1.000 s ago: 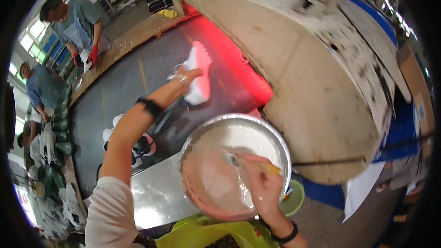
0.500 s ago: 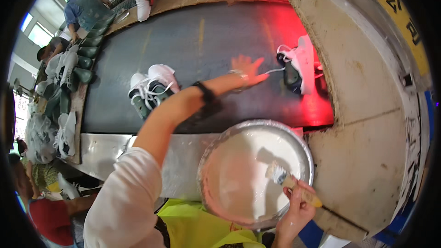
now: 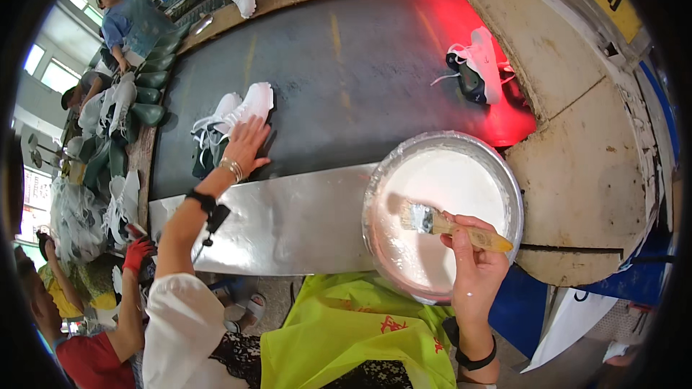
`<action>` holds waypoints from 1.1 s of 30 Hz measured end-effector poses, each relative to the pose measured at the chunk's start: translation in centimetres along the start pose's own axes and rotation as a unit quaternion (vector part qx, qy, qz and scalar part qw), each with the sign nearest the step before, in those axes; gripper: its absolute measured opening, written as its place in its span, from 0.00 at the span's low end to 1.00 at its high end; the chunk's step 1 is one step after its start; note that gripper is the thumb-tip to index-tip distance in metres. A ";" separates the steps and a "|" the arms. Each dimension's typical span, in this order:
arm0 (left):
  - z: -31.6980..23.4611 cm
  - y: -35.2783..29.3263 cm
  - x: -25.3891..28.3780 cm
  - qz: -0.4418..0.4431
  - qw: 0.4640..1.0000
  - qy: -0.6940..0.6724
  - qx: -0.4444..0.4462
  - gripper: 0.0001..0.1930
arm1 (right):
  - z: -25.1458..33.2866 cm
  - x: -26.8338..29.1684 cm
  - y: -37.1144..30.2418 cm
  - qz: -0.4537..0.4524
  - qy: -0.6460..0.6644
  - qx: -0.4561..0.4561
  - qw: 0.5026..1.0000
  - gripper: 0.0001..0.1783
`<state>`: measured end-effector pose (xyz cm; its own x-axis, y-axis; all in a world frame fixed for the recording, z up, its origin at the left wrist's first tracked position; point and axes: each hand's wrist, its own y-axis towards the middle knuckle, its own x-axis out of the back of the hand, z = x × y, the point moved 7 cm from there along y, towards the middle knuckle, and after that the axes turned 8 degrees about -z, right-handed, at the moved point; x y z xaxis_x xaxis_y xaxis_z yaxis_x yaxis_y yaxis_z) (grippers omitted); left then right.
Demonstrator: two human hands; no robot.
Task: Applying glue or primer to shoe soles using a brush on a production line.
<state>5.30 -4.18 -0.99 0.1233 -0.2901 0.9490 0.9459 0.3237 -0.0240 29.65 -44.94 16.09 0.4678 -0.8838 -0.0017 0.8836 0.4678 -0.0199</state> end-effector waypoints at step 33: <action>-18.1 -13.6 1.3 -0.046 0.132 -0.969 0.204 0.30 | -6.0 4.5 -0.3 -0.063 -0.078 -0.020 0.995 0.10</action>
<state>-1.98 -25.32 -5.10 -0.5647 0.3376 -0.7531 0.7731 0.5358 -0.3395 31.41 -49.11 10.11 0.3529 -0.9221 0.1587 0.9356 0.3494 -0.0504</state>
